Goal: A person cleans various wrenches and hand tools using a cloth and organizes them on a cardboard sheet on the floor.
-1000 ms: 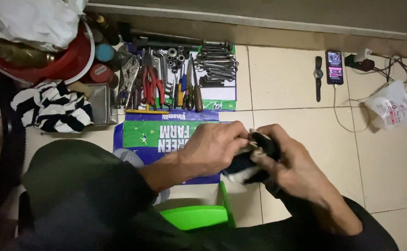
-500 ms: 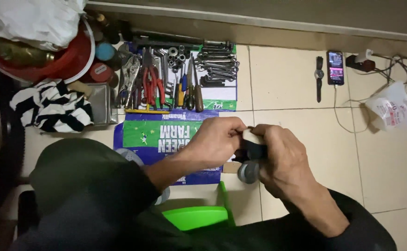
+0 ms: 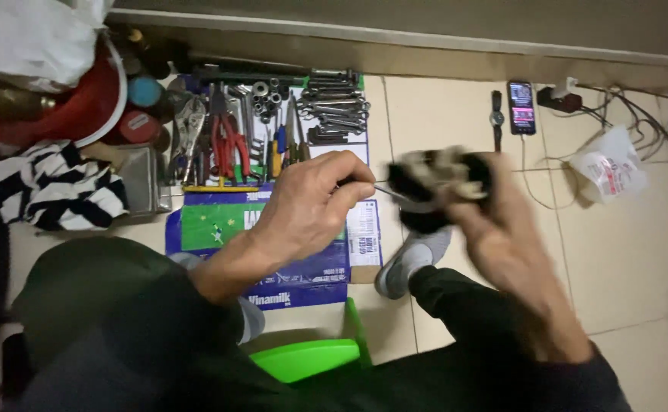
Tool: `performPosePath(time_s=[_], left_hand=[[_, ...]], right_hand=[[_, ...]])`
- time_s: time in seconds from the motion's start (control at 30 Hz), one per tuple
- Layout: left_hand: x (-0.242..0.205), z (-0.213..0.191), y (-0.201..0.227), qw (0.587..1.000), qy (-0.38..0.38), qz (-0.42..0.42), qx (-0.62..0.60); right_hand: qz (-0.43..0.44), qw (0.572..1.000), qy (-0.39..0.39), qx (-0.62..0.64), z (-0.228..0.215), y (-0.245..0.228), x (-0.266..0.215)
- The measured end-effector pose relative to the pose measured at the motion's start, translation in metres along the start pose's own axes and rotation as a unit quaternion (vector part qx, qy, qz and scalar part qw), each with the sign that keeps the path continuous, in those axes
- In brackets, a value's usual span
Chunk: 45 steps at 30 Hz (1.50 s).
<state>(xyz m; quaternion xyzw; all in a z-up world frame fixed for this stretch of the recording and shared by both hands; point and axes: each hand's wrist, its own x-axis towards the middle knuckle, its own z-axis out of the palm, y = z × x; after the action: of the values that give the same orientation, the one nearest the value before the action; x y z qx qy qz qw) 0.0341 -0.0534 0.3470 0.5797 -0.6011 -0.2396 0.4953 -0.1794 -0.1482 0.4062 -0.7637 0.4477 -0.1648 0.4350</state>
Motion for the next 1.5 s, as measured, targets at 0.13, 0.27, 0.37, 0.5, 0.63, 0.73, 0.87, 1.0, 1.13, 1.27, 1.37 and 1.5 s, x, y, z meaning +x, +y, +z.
performPosePath(time_s=[0.13,0.27,0.37,0.5,0.63,0.73,0.87,1.0,1.13,1.27,1.37,1.5], left_hand=[[-0.002,0.008,0.000,0.984,0.041,0.154,0.080],[-0.003,0.005,0.005,0.946,0.041,0.298,0.122],[-0.002,0.002,0.009,0.927,0.031,0.348,0.134],[0.000,0.002,0.007,0.927,0.045,0.339,0.155],[0.000,-0.001,0.001,0.961,0.036,0.254,0.105],[0.003,-0.008,0.007,0.992,0.019,0.110,0.057],[0.001,-0.004,0.002,0.990,0.012,0.118,0.077],[0.002,-0.008,0.013,0.999,-0.030,-0.018,0.029],[0.007,-0.009,0.018,0.938,-0.099,-0.316,-0.100],[0.000,-0.005,0.007,0.970,-0.090,-0.159,-0.160],[0.003,-0.008,0.016,0.997,-0.048,0.056,-0.021],[-0.001,-0.003,0.010,0.995,-0.046,0.086,-0.016]], right_hand=[[0.013,0.988,-0.144,0.044,0.022,-0.028,-0.010],[-0.054,0.988,-0.127,0.073,0.020,-0.020,-0.014],[-0.080,0.985,-0.136,0.065,0.014,-0.012,-0.018],[-0.069,0.992,-0.105,0.007,0.004,-0.001,-0.024],[-0.059,0.992,-0.070,-0.090,-0.003,0.002,-0.021],[-0.050,0.992,-0.058,-0.100,-0.003,-0.006,-0.017],[-0.053,0.992,-0.076,-0.091,0.007,-0.019,-0.012],[-0.120,0.981,-0.095,-0.118,0.018,-0.024,-0.012],[-0.272,0.939,-0.048,-0.206,0.046,0.005,-0.009],[-0.169,0.971,-0.049,-0.160,0.037,-0.009,-0.013],[-0.047,0.993,-0.100,0.036,0.028,0.000,-0.009],[-0.015,0.984,-0.104,0.145,0.023,0.008,-0.005]])
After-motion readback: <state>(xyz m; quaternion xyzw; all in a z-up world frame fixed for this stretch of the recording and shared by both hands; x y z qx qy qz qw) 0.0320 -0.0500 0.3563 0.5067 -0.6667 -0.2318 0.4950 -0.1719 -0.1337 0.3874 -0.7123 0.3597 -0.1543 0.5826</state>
